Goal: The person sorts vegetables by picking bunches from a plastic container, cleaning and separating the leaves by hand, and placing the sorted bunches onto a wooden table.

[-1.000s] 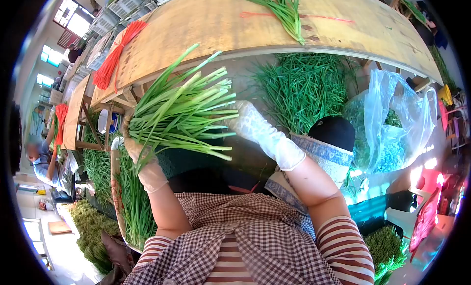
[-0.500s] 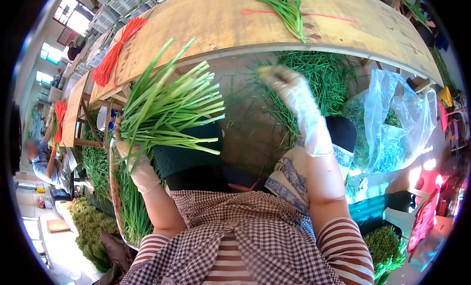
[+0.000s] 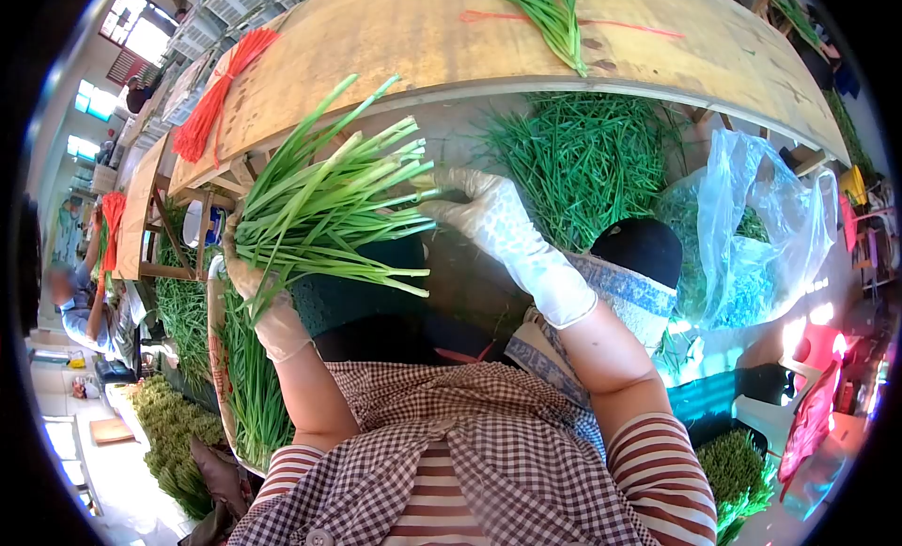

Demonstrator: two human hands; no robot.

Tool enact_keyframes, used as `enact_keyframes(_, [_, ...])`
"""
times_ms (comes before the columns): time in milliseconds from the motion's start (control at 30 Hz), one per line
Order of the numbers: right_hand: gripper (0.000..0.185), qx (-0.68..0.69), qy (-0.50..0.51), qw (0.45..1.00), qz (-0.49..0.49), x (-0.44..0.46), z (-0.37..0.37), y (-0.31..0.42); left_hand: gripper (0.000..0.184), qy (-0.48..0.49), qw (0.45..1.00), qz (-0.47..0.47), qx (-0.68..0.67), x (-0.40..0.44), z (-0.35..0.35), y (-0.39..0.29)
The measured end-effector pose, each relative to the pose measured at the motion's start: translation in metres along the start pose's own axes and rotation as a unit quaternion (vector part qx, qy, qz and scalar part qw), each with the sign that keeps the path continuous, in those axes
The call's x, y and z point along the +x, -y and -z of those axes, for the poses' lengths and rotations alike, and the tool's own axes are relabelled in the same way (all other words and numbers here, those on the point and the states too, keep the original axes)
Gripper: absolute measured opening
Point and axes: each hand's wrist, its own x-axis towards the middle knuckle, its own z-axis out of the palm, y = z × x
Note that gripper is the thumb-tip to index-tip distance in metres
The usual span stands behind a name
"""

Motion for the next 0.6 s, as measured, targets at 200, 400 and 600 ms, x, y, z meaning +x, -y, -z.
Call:
enact_keyframes(200, [0.023, -0.055, -0.032, 0.984, 0.165, -0.004, -0.004, 0.000, 0.032, -0.049, 0.998, -0.002, 0.044, -0.003, -0.007, 0.009])
enact_keyframes(400, [0.016, 0.244, -0.172, 0.954, 0.043, 0.012, 0.025, -0.005, 0.033, -0.058, 0.994, 0.059, -0.075, 0.026, 0.027, 0.015])
enact_keyframes(600, [0.024, -0.034, 0.018, 0.999, -0.026, 0.018, 0.045, 0.010, 0.036, 0.101, 0.988, 0.089, -0.072, 0.028, 0.042, 0.009])
